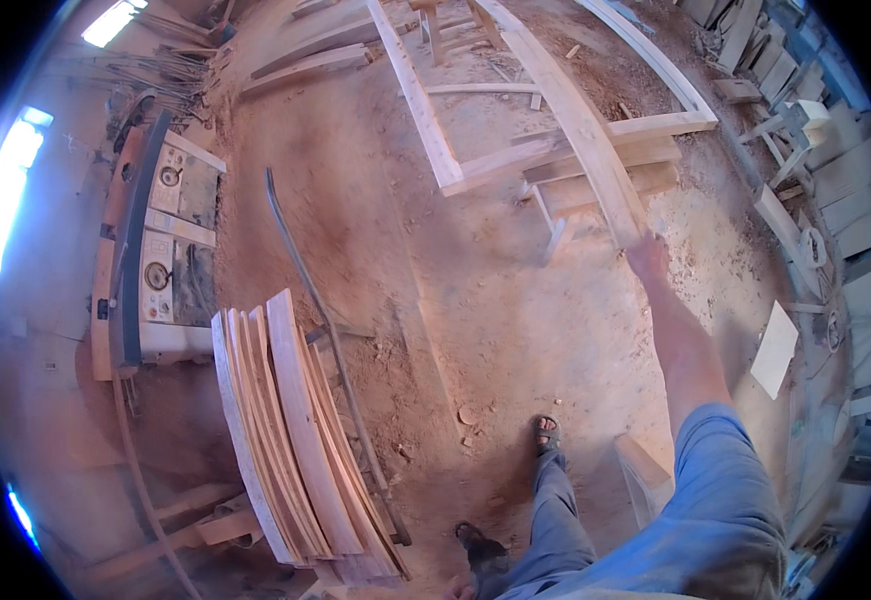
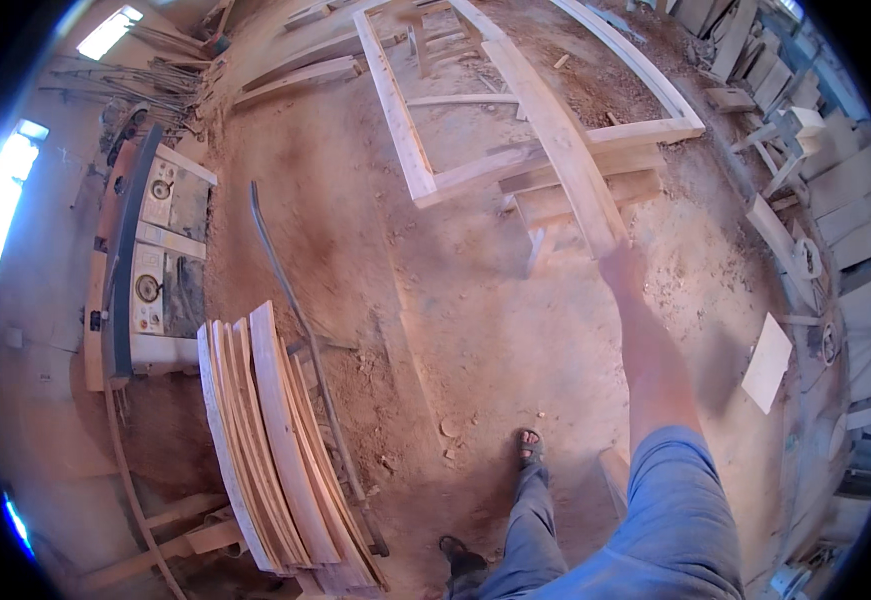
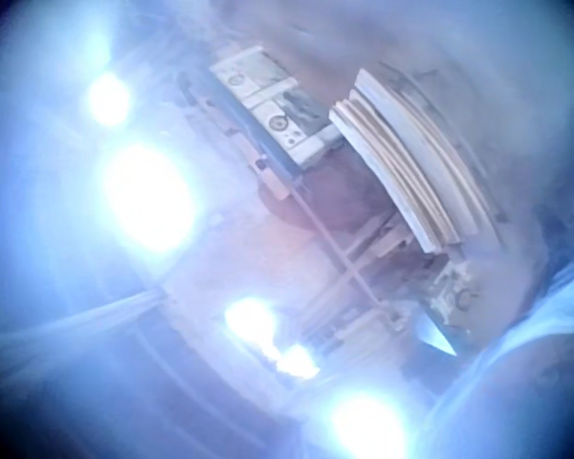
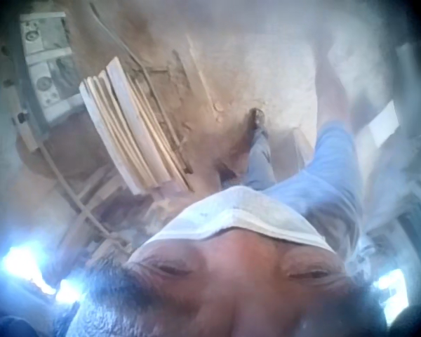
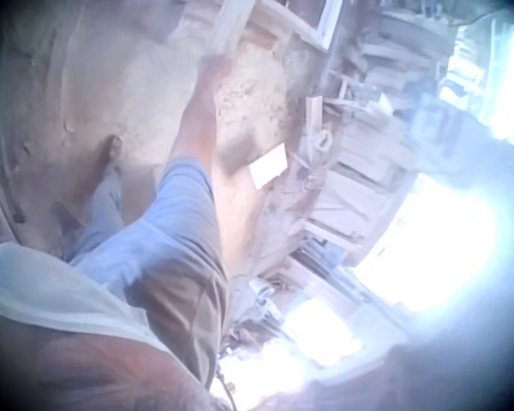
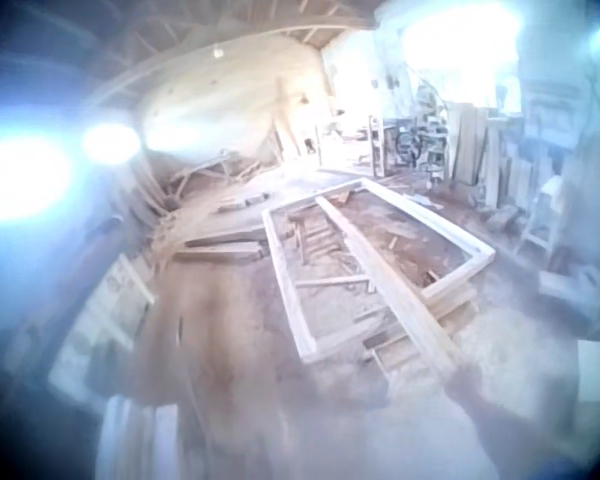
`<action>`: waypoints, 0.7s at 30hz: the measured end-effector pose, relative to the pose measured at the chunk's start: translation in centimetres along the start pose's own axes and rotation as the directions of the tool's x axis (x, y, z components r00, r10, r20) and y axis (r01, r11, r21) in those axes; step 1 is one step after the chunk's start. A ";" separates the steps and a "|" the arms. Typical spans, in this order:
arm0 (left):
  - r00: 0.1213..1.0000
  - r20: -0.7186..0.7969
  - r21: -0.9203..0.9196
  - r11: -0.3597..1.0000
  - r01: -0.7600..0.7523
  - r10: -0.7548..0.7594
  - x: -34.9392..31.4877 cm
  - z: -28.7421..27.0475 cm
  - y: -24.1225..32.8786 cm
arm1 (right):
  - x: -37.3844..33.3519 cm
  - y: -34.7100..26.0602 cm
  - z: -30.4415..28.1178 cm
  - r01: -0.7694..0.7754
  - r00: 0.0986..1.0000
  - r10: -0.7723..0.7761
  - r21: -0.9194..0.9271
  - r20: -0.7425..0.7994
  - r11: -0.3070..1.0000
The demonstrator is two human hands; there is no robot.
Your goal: The person repeatedly picks up wooden planks from a pile on the floor and rubs them against a stationary grinding wheel to smooth the edges. The person handles the planks one at a time, rotating them to treat different sides before placing them back on the pile.
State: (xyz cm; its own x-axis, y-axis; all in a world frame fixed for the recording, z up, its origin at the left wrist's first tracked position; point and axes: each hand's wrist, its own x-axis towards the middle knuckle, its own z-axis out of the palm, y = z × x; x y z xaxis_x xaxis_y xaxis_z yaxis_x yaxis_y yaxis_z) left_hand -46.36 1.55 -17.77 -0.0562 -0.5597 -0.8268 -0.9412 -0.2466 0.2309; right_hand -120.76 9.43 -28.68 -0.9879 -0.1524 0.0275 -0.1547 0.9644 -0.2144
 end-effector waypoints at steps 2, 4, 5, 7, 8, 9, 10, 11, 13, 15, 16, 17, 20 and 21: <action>1.000 -0.006 -0.007 1.000 -0.005 0.005 0.1 0.3 -0.6 | -2.8 -0.7 -0.8 -0.006 0.991 0.010 -0.035 0.136 0.999; 0.999 -0.031 -0.015 1.000 -0.012 0.012 -0.4 -0.4 -2.1 | -5.4 -2.6 -1.6 0.066 0.970 -0.052 -0.054 0.237 0.996; 0.998 -0.057 -0.021 1.000 -0.016 0.014 -1.3 -0.8 -3.4 | -7.5 -4.0 -1.6 0.144 0.952 -0.122 -0.057 0.279 0.988; 0.995 -0.095 -0.023 0.999 -0.038 0.036 -3.7 -1.6 -7.0 | -12.9 -2.2 1.7 0.265 0.915 -0.239 -0.037 0.325 0.964; 0.988 -0.121 0.006 0.996 -0.094 0.094 -3.4 -2.5 -8.7 | -15.1 -0.7 3.0 0.302 0.896 -0.272 -0.034 0.352 0.953; 0.974 -0.111 0.052 0.980 -0.191 0.195 -2.5 -3.0 -9.4 | -16.4 6.6 4.4 0.327 0.902 -0.338 0.086 0.271 0.941; 0.961 -0.183 0.106 0.976 -0.190 0.207 -3.8 -5.1 -11.2 | -21.5 5.9 4.8 0.339 0.842 -0.404 0.232 0.358 0.912; 0.895 -0.301 0.191 0.940 -0.283 0.330 -2.6 -7.8 -11.9 | -25.5 5.1 3.6 0.228 0.769 -0.347 0.276 0.537 0.934; 0.823 -0.462 0.215 0.942 -0.259 0.331 0.6 -13.6 -13.5 | -35.7 9.6 3.7 0.346 0.677 -0.401 0.214 0.617 0.913; 0.657 -0.635 0.277 0.914 -0.297 0.407 4.7 -16.9 -14.7 | -43.0 18.8 4.1 0.627 0.640 -0.519 0.006 0.567 0.779; 0.629 -0.691 0.279 0.934 -0.223 0.357 4.6 -19.3 -16.6 | -48.3 17.6 1.6 0.454 0.523 -0.380 0.127 0.763 0.882; 0.590 -0.721 0.286 0.932 -0.223 0.362 5.3 -22.8 -16.1 | -53.7 19.8 0.2 0.326 0.517 -0.136 -0.048 0.845 0.944; 0.645 -0.762 0.041 0.998 -0.046 0.061 8.3 -28.6 -18.1 | -65.4 26.7 -4.5 0.566 0.146 -0.119 0.016 0.982 0.824; 0.639 -0.769 0.011 1.000 0.010 0.002 9.3 -30.2 -20.1 | -68.2 26.4 -7.0 0.575 0.022 -0.055 0.033 0.998 0.818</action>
State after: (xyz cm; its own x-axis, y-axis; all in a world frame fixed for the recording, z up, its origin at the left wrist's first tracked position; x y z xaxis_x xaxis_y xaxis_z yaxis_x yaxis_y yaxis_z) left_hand -17.85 -22.60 -14.58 0.2183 -0.9667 -0.1334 -0.9454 -0.2434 0.2169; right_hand -57.47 46.84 -29.43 -0.0067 -0.2719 -0.9623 -0.6943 0.6938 -0.1912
